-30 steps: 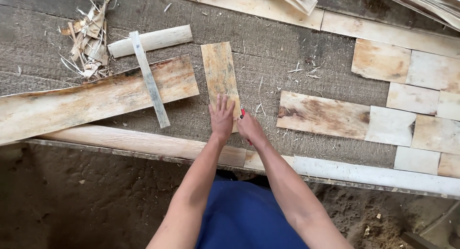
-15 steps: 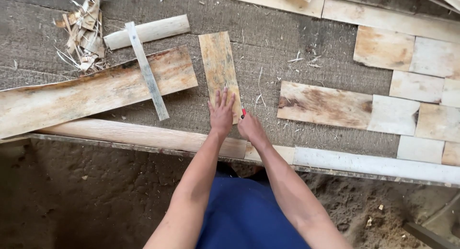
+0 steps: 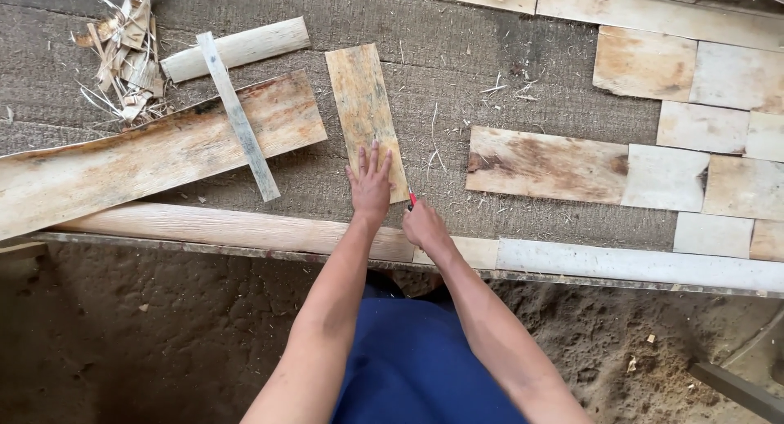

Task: The person uses a red utility knife to cut long, thin wooden planks into smaller rectangular pieces on a workbench. They repeatedly score and snap the wood, then trim the edges to create uniform pieces, which are placed in a growing stack on the right side of the bench.

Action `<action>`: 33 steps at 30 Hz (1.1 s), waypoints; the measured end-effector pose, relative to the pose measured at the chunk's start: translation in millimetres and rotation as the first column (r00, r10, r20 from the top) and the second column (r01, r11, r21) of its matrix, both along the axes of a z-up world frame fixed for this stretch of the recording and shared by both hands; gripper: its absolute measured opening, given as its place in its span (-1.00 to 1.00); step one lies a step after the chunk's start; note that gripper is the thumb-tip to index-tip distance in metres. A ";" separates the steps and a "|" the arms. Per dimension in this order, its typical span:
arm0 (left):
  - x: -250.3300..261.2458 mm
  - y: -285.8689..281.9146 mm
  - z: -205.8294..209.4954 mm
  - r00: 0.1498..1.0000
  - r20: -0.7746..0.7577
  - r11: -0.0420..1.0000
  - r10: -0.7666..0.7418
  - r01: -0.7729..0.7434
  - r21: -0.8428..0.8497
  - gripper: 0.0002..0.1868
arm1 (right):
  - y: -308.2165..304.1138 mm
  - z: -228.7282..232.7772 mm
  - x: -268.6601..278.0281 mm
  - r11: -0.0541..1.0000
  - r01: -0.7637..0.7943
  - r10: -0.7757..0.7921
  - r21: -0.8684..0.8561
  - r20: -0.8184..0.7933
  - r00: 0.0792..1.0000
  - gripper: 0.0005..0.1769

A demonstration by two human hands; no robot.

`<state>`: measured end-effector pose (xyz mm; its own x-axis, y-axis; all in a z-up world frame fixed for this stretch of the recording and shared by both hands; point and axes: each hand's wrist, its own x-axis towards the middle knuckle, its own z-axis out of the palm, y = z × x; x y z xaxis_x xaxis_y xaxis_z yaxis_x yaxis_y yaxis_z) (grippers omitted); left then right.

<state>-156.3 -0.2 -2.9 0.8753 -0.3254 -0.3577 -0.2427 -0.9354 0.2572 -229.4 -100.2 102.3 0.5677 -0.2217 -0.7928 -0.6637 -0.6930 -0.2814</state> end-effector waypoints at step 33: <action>10.9 25.5 10.5 0.893 -0.080 0.893 0.442 -0.447 -0.056 0.29 | -35.9 -58.2 -55.0 0.948 0.222 -0.217 0.229 -0.044 0.975 -0.52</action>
